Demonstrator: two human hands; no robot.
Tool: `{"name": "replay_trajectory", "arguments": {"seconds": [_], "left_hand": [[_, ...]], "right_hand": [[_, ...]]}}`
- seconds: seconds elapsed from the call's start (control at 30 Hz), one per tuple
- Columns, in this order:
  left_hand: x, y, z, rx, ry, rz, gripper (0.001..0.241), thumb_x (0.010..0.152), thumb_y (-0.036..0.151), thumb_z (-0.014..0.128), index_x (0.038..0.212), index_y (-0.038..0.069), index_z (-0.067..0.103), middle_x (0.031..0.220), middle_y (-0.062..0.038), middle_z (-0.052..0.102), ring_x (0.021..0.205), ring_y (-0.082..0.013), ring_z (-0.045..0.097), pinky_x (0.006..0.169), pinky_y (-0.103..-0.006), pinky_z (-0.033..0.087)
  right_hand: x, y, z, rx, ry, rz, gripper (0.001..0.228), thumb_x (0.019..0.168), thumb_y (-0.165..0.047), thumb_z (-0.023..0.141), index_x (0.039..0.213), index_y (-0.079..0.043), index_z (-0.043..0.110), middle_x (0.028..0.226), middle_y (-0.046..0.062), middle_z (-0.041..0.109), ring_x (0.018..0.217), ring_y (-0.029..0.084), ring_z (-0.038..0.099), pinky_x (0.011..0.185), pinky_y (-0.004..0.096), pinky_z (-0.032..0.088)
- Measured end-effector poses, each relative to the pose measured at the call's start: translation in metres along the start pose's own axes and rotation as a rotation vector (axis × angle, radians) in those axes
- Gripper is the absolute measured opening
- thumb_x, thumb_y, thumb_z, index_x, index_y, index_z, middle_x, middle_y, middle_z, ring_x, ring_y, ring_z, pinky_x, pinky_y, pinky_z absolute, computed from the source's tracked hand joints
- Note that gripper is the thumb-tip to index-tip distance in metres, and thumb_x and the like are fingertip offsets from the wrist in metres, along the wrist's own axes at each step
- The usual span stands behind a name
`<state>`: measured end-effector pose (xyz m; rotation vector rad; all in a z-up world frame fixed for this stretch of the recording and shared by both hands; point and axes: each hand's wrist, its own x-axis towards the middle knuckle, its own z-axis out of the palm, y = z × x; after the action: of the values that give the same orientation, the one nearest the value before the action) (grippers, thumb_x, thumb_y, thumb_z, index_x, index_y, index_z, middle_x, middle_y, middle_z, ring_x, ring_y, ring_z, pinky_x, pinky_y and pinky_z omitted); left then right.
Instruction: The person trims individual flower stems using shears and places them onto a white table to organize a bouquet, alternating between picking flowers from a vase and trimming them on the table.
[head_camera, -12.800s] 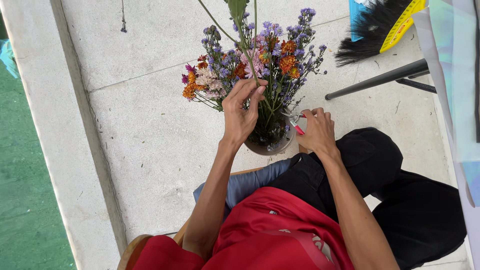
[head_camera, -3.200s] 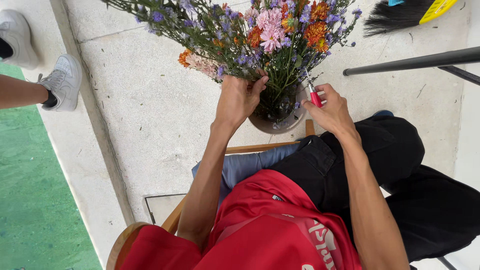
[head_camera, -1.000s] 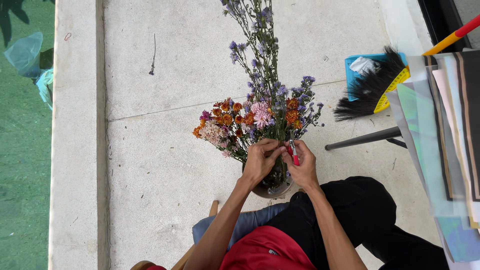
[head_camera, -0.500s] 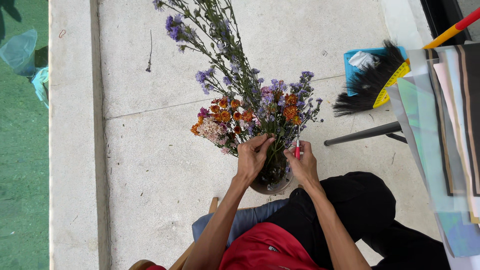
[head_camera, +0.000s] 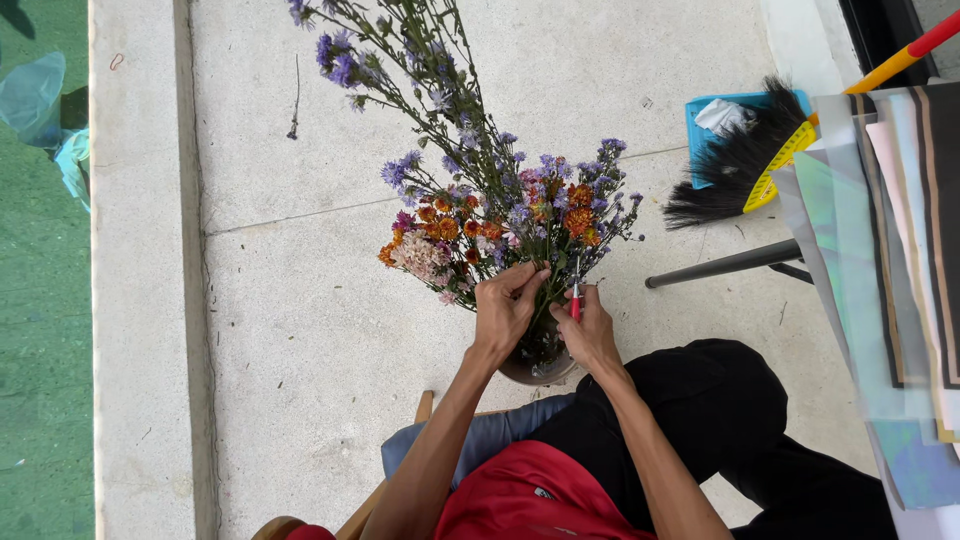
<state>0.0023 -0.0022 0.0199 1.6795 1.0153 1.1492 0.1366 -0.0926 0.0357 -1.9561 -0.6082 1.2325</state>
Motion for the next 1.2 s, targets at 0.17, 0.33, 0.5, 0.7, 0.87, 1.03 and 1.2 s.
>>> {"name": "replay_trajectory", "arguments": {"seconds": [0.17, 0.33, 0.5, 0.7, 0.87, 1.03, 1.2], "left_hand": [[0.002, 0.004, -0.004, 0.004, -0.026, -0.016, 0.016, 0.104, 0.008, 0.086, 0.119, 0.006, 0.09, 0.115, -0.021, 0.087, 0.111, -0.0415, 0.083, 0.088, -0.0422, 0.07], [0.008, 0.022, -0.01, -0.007, -0.045, 0.001, 0.017, 0.103, 0.005, 0.085, 0.12, 0.002, 0.088, 0.115, -0.024, 0.086, 0.111, -0.045, 0.082, 0.092, -0.0473, 0.07], [0.006, 0.012, -0.007, 0.001, -0.05, -0.029, 0.017, 0.105, 0.01, 0.086, 0.121, 0.007, 0.088, 0.115, -0.022, 0.086, 0.113, -0.0413, 0.083, 0.095, -0.0443, 0.07], [-0.003, 0.01, -0.001, -0.013, -0.022, 0.015, 0.019, 0.099, 0.005, 0.089, 0.118, 0.004, 0.09, 0.113, -0.024, 0.087, 0.11, -0.0456, 0.082, 0.085, -0.0453, 0.072], [0.003, 0.05, -0.015, -0.072, -0.06, -0.03, 0.023, 0.1, 0.006, 0.089, 0.123, 0.004, 0.089, 0.114, -0.022, 0.088, 0.113, -0.0457, 0.082, 0.087, -0.0474, 0.073], [0.006, 0.073, -0.021, -0.119, -0.141, -0.046, 0.028, 0.105, 0.008, 0.084, 0.131, 0.0, 0.085, 0.118, -0.025, 0.086, 0.119, -0.0529, 0.076, 0.087, -0.0539, 0.074], [0.005, 0.039, -0.014, 0.062, -0.152, 0.087, 0.016, 0.102, 0.012, 0.089, 0.118, 0.01, 0.091, 0.113, -0.015, 0.089, 0.108, -0.0383, 0.086, 0.087, -0.0452, 0.073]], "right_hand": [[0.008, 0.01, -0.003, -0.087, -0.081, -0.016, 0.05, 0.098, -0.026, 0.085, 0.135, 0.003, 0.068, 0.109, 0.019, 0.073, 0.091, 0.031, 0.08, 0.076, 0.042, 0.07], [0.007, 0.009, -0.009, -0.241, -0.128, -0.123, 0.056, 0.092, -0.026, 0.093, 0.137, 0.001, 0.072, 0.118, 0.022, 0.077, 0.108, 0.036, 0.081, 0.089, 0.048, 0.067], [0.003, -0.006, -0.017, -0.004, 0.067, -0.291, 0.037, 0.099, -0.006, 0.08, 0.135, -0.007, 0.07, 0.129, 0.017, 0.08, 0.107, 0.029, 0.079, 0.09, 0.044, 0.067], [0.011, 0.0, 0.002, 0.15, 0.008, -0.422, 0.027, 0.106, 0.003, 0.073, 0.132, -0.004, 0.07, 0.12, 0.017, 0.082, 0.103, 0.026, 0.08, 0.087, 0.043, 0.07], [0.022, 0.014, 0.008, 0.307, -0.048, -0.45, 0.023, 0.11, 0.007, 0.067, 0.13, -0.003, 0.068, 0.104, 0.011, 0.077, 0.091, 0.017, 0.073, 0.078, 0.033, 0.066], [0.021, 0.014, 0.003, 0.342, -0.113, -0.479, 0.023, 0.108, 0.007, 0.068, 0.129, -0.002, 0.067, 0.098, 0.011, 0.076, 0.087, 0.016, 0.072, 0.077, 0.036, 0.064], [0.035, 0.025, 0.007, 0.378, -0.115, -0.484, 0.024, 0.109, 0.008, 0.066, 0.13, -0.004, 0.065, 0.098, 0.009, 0.074, 0.089, 0.016, 0.071, 0.081, 0.035, 0.064]]}}
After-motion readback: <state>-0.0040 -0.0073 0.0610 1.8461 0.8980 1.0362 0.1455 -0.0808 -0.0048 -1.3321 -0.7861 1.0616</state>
